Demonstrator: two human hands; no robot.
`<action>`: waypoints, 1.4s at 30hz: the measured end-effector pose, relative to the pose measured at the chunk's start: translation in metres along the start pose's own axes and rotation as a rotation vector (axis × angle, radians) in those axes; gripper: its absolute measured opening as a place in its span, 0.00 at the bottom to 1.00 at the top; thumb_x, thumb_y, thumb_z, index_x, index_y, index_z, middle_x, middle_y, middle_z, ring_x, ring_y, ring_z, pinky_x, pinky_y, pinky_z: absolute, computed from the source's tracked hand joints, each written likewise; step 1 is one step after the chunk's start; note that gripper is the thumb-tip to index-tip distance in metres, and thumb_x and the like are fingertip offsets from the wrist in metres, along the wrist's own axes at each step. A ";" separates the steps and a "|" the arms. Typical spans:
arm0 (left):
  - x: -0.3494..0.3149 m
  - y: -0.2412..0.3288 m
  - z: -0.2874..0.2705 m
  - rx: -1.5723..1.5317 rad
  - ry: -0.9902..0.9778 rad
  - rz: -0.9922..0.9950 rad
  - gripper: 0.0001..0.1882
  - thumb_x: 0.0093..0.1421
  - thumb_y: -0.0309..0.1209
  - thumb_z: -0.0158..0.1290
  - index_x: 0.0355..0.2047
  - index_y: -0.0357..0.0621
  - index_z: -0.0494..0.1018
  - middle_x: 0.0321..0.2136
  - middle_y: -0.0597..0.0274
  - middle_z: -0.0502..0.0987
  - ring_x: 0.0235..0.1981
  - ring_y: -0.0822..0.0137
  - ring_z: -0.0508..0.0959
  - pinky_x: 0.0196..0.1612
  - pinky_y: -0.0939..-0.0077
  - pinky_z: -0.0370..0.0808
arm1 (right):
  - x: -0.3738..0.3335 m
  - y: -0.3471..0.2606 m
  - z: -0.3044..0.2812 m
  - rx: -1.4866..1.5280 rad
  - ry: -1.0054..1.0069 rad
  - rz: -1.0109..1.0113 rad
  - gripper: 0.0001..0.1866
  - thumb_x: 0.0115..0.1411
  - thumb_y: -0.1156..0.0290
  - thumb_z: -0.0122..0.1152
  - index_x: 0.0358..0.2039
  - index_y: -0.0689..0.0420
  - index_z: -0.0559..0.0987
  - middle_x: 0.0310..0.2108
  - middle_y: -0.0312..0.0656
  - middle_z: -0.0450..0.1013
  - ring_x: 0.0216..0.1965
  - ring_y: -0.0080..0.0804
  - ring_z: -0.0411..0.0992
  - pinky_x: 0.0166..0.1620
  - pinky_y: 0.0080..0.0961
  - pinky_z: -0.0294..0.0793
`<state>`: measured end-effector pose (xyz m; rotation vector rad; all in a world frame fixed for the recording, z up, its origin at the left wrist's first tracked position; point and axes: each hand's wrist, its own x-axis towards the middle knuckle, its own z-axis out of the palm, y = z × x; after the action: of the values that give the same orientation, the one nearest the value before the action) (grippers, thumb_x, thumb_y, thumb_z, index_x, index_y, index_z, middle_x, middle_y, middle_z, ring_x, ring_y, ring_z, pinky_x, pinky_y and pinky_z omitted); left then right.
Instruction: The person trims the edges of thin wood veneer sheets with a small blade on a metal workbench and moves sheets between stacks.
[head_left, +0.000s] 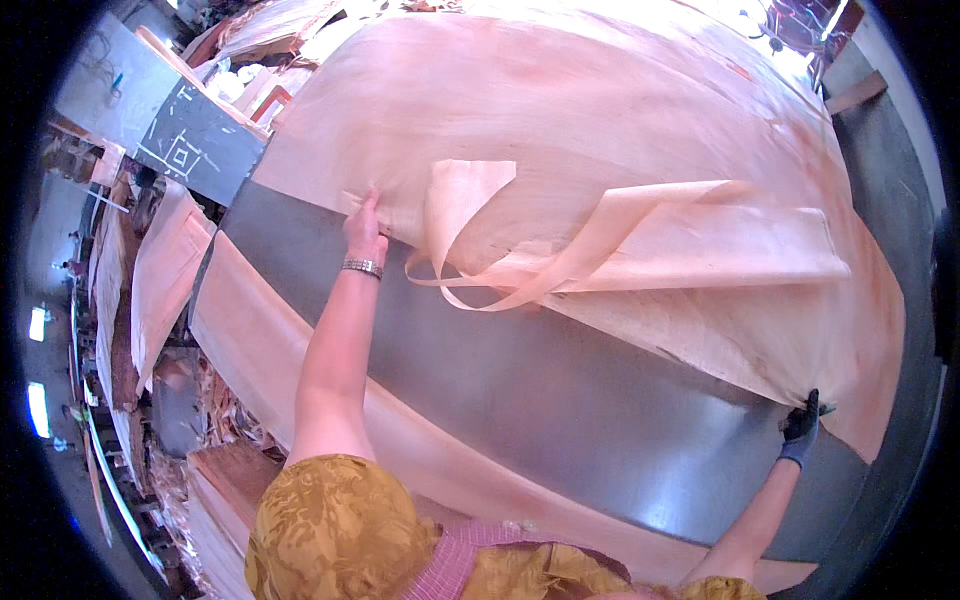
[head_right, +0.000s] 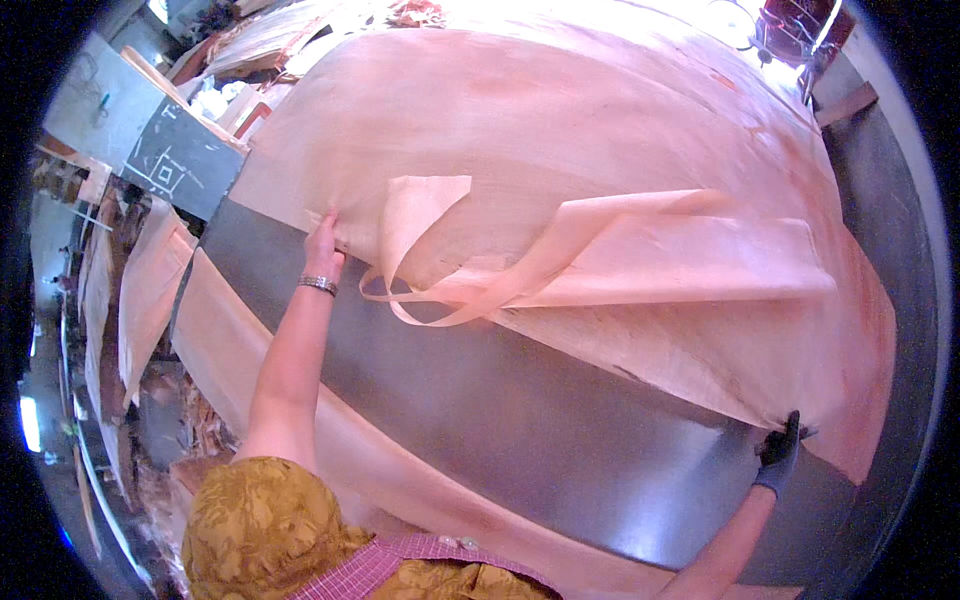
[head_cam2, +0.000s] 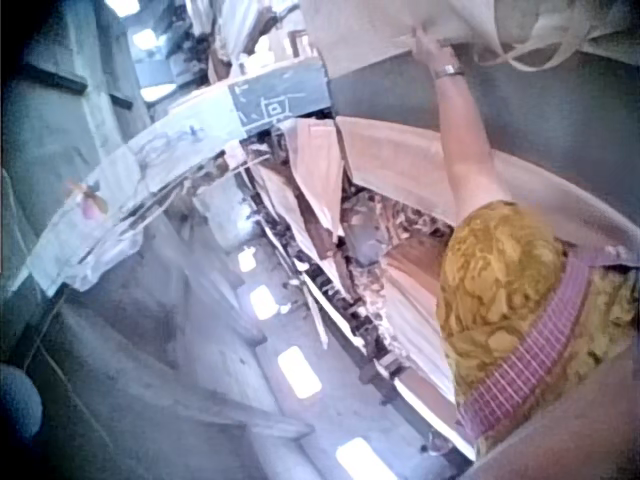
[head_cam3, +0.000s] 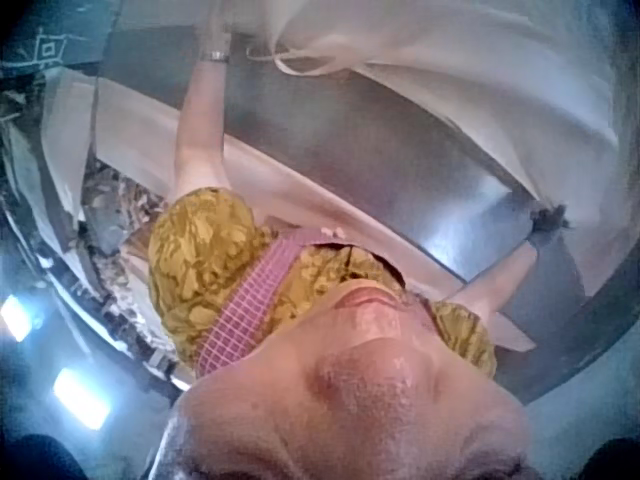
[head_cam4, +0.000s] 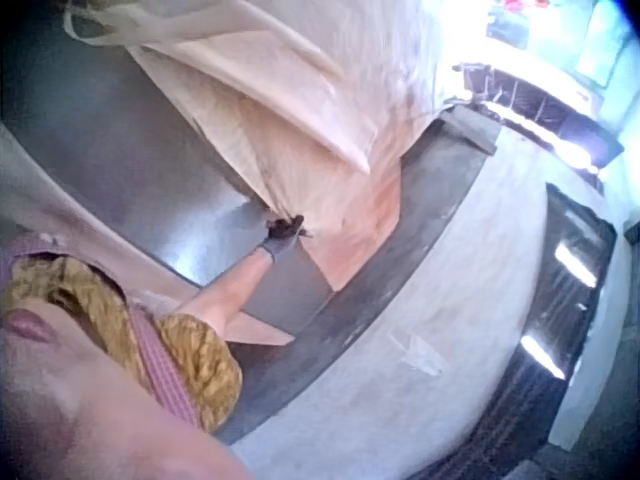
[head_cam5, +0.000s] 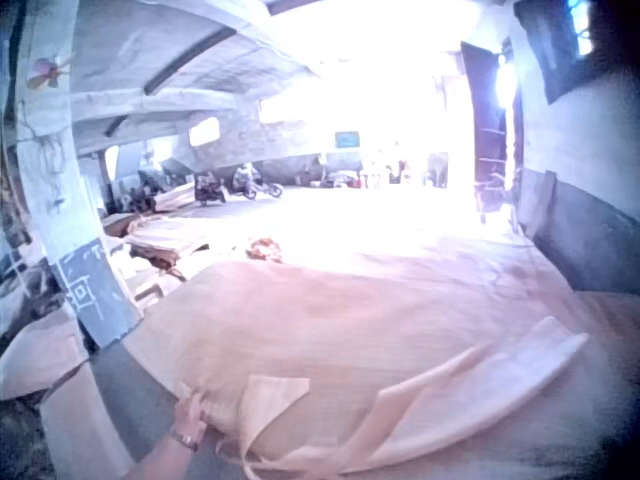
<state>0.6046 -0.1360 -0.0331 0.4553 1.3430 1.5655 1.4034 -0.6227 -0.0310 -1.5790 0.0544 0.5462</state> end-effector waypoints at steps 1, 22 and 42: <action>-0.004 -0.001 -0.009 -0.006 -0.009 -0.009 0.25 0.56 0.29 0.62 0.50 0.27 0.70 0.46 0.52 0.76 0.43 0.61 0.78 0.44 0.65 0.78 | -0.001 -0.001 -0.005 0.024 0.018 -0.006 0.14 0.59 0.50 0.63 0.25 0.40 0.70 0.08 0.26 0.51 0.07 0.19 0.49 0.12 0.23 0.44; -0.061 -0.016 -0.162 0.177 0.071 -0.221 0.19 0.61 0.33 0.57 0.49 0.35 0.71 0.47 0.54 0.77 0.44 0.58 0.78 0.45 0.62 0.78 | -0.075 0.070 -0.078 0.015 -0.057 0.126 0.29 0.56 0.49 0.67 0.53 0.40 0.64 0.33 0.37 0.73 0.20 0.30 0.70 0.17 0.27 0.64; -0.067 0.006 -0.185 0.599 0.268 0.160 0.28 0.62 0.39 0.55 0.54 0.31 0.64 0.52 0.49 0.72 0.52 0.48 0.72 0.53 0.59 0.71 | -0.113 0.054 -0.126 -1.155 0.306 -0.431 0.25 0.61 0.46 0.59 0.31 0.60 0.77 0.22 0.39 0.73 0.21 0.32 0.71 0.26 0.31 0.71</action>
<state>0.4861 -0.2899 -0.0666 0.7494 2.0362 1.3624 1.3235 -0.7812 -0.0416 -2.6883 -0.4358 -0.0747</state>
